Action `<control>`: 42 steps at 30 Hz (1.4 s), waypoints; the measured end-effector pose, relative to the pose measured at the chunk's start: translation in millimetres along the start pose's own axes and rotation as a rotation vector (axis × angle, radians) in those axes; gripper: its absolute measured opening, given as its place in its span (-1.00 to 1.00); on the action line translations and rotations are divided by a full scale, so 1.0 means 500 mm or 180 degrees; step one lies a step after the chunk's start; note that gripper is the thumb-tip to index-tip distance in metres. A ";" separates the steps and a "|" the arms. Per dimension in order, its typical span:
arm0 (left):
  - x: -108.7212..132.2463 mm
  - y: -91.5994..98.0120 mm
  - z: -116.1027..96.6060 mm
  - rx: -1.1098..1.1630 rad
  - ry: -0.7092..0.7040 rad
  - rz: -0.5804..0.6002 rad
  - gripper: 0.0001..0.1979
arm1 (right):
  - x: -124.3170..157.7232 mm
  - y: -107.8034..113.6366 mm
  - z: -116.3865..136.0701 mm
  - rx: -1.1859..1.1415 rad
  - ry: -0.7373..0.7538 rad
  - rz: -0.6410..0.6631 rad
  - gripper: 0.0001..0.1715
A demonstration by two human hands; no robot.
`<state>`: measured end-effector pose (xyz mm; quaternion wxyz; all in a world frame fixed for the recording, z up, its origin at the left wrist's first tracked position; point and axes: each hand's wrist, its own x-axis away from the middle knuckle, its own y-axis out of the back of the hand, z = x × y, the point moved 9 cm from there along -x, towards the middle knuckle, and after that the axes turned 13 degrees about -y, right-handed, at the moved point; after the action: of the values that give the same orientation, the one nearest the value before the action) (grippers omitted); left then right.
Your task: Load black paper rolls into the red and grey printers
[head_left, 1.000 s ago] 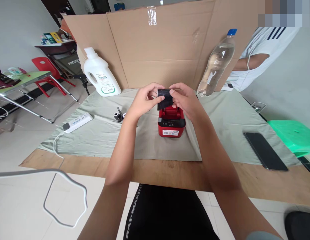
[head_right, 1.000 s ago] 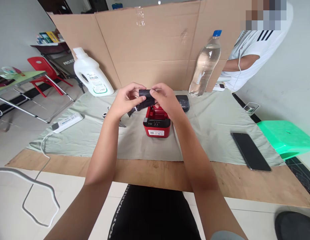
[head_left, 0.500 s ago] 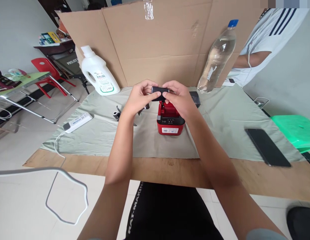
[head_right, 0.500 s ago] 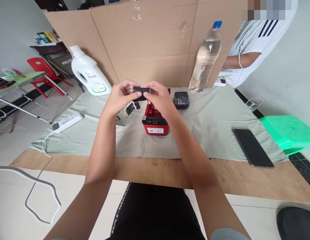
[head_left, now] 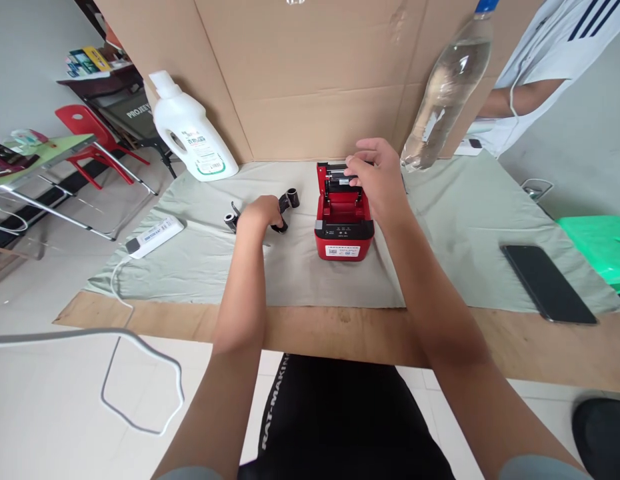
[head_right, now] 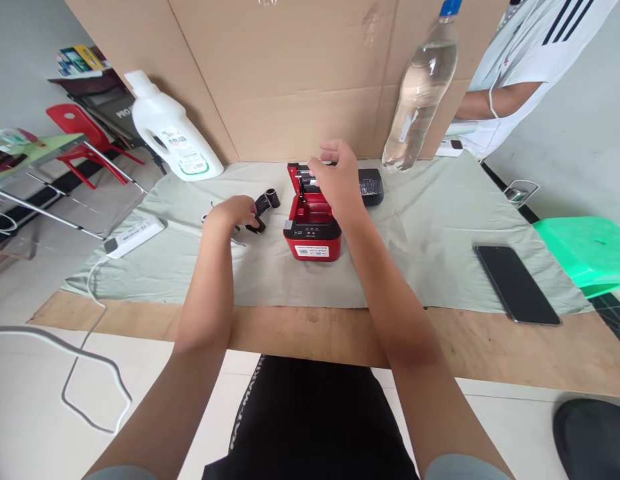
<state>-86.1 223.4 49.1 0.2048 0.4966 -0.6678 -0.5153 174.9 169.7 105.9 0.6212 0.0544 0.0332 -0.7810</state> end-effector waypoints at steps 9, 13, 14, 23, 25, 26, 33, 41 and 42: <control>0.037 0.017 -0.046 -0.1054 0.1146 0.1062 -0.32 | 0.037 0.021 0.042 -0.0095 -0.0324 -0.0281 -0.75; 0.010 0.076 -0.037 -0.0847 0.0781 0.0124 -0.35 | 0.038 0.022 0.045 -0.0030 -0.0331 -0.0299 -0.75; -0.002 0.073 -0.035 -0.0788 0.0648 0.0080 -0.35 | 0.039 0.021 0.045 0.0001 -0.0328 -0.0303 -0.75; -0.065 -0.039 -0.011 -0.0491 0.0164 0.0262 -0.50 | 0.037 0.005 0.031 0.0270 -0.0296 -0.0258 -0.77; -0.067 -0.020 -0.010 -0.0427 0.0106 -0.0037 -0.58 | 0.035 0.000 0.028 0.0319 -0.0272 -0.0223 -0.78; -0.066 -0.002 -0.015 -0.0337 0.0048 -0.0227 -0.62 | 0.035 -0.003 0.030 0.0296 -0.0231 -0.0194 -0.79; -0.018 0.163 -0.159 0.1487 -0.0661 -0.1367 -0.80 | 0.089 -0.004 0.131 0.1084 0.0833 0.0299 -0.72; -0.004 0.083 -0.269 0.2401 -0.0680 -0.0632 -0.84 | 0.112 0.010 0.128 0.2554 0.0898 0.0900 -0.68; -0.009 0.059 -0.269 0.2461 -0.0652 -0.0447 -0.83 | 0.105 0.009 0.110 0.2664 0.0763 0.1002 -0.70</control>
<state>8.3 161.5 128.6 -0.1003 0.5275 -0.7937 -0.2857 165.4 111.2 153.9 0.6487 0.3948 -0.2221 -0.6116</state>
